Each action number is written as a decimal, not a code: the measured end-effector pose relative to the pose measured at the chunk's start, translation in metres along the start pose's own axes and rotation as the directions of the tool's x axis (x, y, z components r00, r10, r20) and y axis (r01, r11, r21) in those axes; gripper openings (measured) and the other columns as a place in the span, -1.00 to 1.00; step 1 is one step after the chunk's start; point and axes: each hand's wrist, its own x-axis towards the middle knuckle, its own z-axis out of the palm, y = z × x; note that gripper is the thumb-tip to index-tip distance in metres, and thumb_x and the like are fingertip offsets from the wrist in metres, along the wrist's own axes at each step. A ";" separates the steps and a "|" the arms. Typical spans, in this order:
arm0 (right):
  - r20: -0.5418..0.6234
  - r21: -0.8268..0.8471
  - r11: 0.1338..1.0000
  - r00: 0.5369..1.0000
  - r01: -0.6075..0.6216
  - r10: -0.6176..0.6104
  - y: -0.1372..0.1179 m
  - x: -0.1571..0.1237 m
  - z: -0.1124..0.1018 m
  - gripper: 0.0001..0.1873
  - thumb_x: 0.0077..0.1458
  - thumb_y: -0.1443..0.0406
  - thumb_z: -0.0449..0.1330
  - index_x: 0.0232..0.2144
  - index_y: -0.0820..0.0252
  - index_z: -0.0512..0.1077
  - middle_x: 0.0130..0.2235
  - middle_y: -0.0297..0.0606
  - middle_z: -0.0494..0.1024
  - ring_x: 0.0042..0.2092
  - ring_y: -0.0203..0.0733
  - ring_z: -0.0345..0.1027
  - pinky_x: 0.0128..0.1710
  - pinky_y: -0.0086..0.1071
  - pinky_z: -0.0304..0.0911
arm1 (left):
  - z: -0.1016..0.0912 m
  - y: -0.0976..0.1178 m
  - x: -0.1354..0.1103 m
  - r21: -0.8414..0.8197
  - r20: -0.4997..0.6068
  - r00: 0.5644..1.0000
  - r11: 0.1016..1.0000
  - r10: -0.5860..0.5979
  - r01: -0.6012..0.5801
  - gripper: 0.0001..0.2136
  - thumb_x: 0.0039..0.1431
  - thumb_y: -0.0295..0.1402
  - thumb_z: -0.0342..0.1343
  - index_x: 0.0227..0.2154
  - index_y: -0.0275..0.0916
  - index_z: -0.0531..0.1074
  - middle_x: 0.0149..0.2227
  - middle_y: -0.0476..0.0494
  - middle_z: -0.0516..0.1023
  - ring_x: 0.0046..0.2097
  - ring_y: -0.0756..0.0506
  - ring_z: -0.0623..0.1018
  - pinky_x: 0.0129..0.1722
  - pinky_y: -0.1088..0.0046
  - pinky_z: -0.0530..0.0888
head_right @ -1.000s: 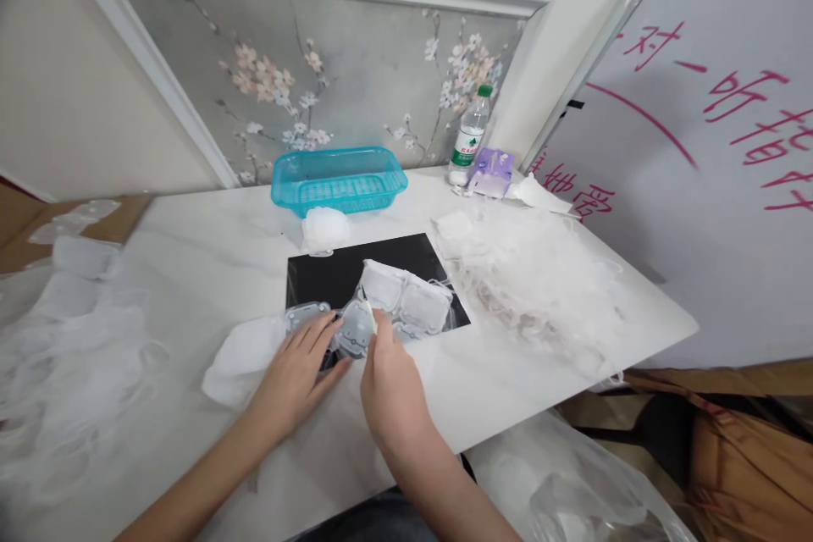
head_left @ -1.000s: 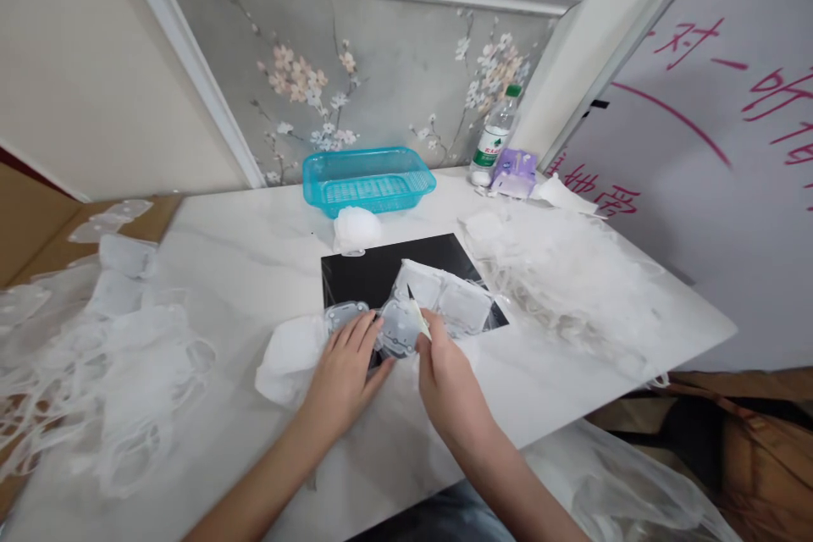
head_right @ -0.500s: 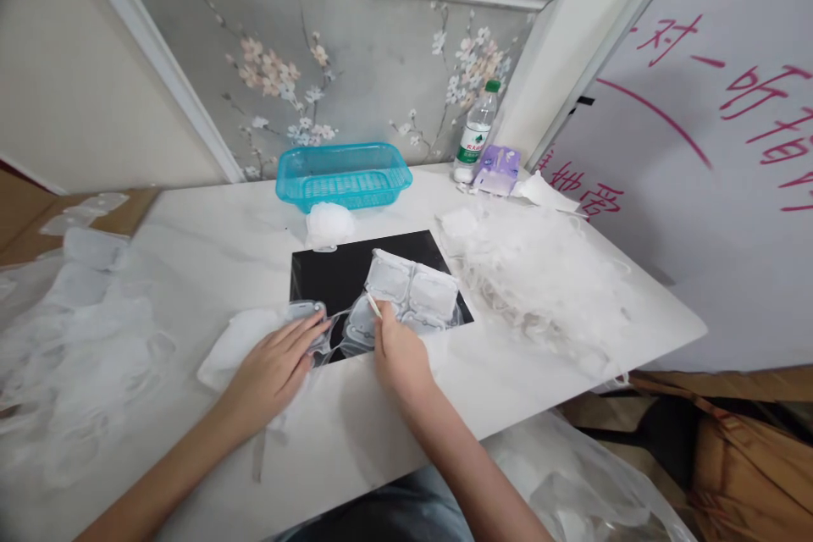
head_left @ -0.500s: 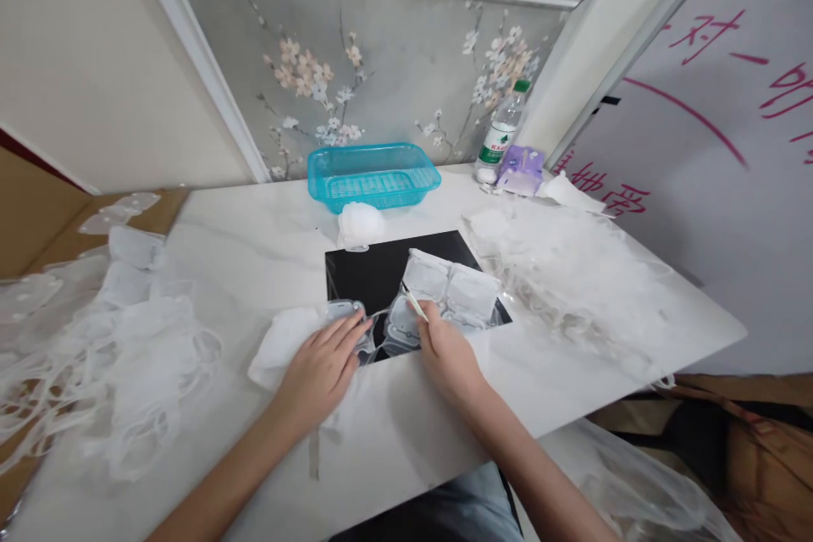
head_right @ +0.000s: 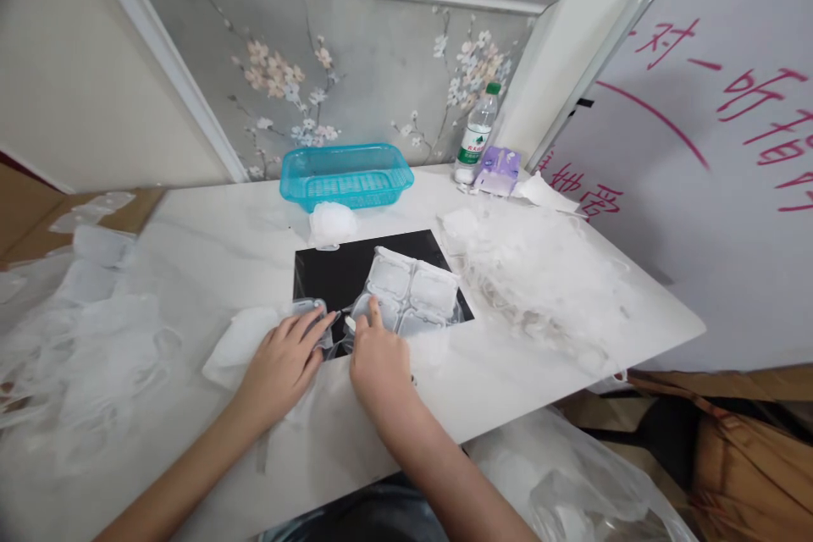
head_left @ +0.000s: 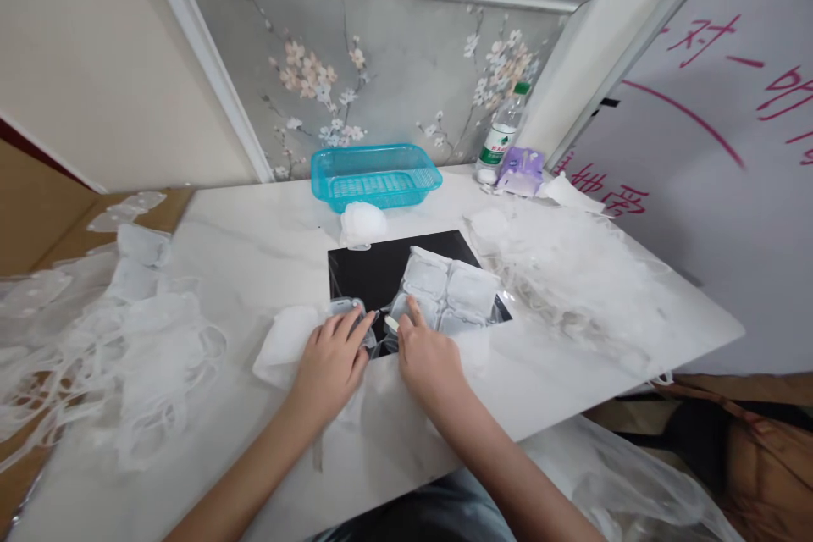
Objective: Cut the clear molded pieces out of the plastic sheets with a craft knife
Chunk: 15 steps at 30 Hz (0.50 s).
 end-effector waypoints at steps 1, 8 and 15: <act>0.028 -0.015 1.000 1.000 -0.003 0.003 -0.003 0.000 -0.004 -0.65 0.18 0.37 -0.18 -0.10 0.22 0.32 0.31 -0.16 -0.10 -0.31 -0.11 0.49 -0.40 -0.24 0.37 | 0.001 0.001 0.000 0.013 -0.002 1.000 1.000 0.002 -0.002 -0.57 0.13 -0.47 -0.11 0.09 -0.21 0.29 0.11 -0.18 0.36 0.04 -0.19 0.38 -0.08 0.24 0.40; 0.025 -0.167 0.983 0.997 0.081 -0.078 -0.022 0.000 -0.025 -0.58 0.08 0.55 -0.13 -0.02 0.42 0.30 -0.07 0.19 0.42 -0.24 -0.07 0.46 -0.36 -0.31 0.35 | 0.006 0.009 -0.002 0.125 -0.056 0.998 0.992 -0.017 0.024 -0.58 0.10 -0.51 -0.07 0.05 -0.27 0.35 0.11 -0.20 0.37 0.06 -0.22 0.39 -0.07 0.23 0.42; 0.038 -0.059 0.996 0.997 0.068 -0.066 -0.031 -0.002 -0.029 -0.69 0.08 0.55 -0.08 -0.22 0.38 0.40 -0.32 0.01 0.51 -0.27 -0.15 0.45 -0.34 -0.38 0.31 | 0.006 0.009 -0.003 0.141 -0.035 0.999 0.989 -0.030 0.035 -0.57 0.10 -0.49 -0.06 0.06 -0.24 0.34 0.12 -0.15 0.37 0.07 -0.19 0.40 -0.08 0.26 0.42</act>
